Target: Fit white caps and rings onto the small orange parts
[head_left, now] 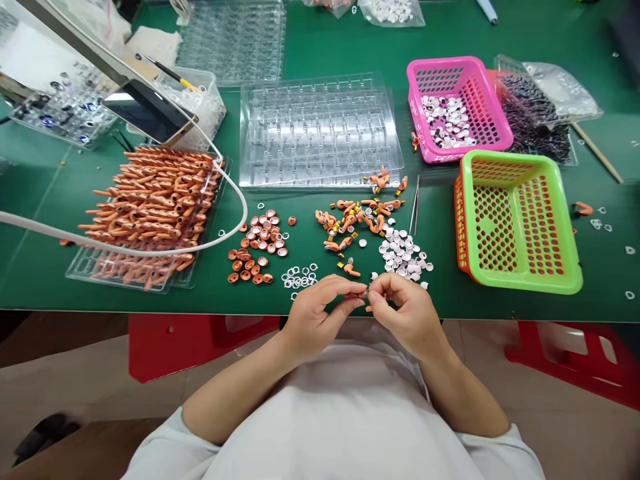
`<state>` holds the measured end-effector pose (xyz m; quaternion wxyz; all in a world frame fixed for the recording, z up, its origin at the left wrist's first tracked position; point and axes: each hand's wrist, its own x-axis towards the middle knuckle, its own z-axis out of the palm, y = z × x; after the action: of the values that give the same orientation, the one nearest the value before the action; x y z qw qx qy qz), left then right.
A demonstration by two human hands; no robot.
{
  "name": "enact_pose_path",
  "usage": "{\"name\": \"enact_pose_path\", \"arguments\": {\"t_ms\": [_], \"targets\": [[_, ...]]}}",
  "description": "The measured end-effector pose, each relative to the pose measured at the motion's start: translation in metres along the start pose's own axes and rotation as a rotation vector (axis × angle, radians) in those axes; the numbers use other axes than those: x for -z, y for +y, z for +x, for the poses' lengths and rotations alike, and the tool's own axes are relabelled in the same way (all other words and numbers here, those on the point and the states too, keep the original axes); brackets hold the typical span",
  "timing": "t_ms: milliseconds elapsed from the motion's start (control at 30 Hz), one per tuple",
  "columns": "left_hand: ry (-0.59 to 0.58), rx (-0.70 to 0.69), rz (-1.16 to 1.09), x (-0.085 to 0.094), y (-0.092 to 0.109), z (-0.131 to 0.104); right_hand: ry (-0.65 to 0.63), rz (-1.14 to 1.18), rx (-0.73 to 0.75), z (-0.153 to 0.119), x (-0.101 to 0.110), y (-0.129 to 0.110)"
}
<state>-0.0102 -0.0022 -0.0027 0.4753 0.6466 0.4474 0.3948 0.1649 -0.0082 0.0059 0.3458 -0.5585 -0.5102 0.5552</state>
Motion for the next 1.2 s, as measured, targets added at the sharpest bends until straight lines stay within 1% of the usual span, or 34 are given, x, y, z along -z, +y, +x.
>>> {"name": "enact_pose_path", "arguments": {"t_ms": [267,367,567,667,733,800,933,1000,1067,1200], "targets": [[0.01,0.024,-0.004,0.0,0.0,0.001,-0.011,-0.019,0.015,0.001,0.0,0.001],[0.016,0.001,-0.013,0.0,-0.001,0.0,-0.029,-0.005,0.011,0.002,0.001,0.001],[0.03,-0.037,-0.024,-0.001,-0.002,-0.003,-0.076,0.075,-0.05,0.0,0.002,0.002],[0.047,-0.047,-0.03,-0.002,-0.003,-0.006,-0.121,0.151,-0.108,0.001,0.002,0.005],[0.057,-0.03,-0.053,-0.003,-0.004,-0.008,-0.15,0.206,-0.152,0.002,0.001,0.007],[0.058,0.029,-0.096,-0.003,-0.004,-0.01,-0.171,0.252,-0.18,0.004,-0.001,0.008],[0.046,0.281,-0.286,-0.004,-0.003,-0.012,-0.184,0.311,-0.205,0.007,-0.003,0.006],[0.031,0.374,-0.398,-0.004,-0.002,-0.012,-0.188,0.334,-0.209,0.007,-0.004,0.005],[0.018,0.415,-0.455,-0.004,0.0,-0.01,-0.198,0.352,-0.203,0.007,-0.005,0.003],[0.026,0.426,-0.482,-0.003,0.0,-0.008,-0.217,0.362,-0.193,0.007,-0.006,0.002]]}}
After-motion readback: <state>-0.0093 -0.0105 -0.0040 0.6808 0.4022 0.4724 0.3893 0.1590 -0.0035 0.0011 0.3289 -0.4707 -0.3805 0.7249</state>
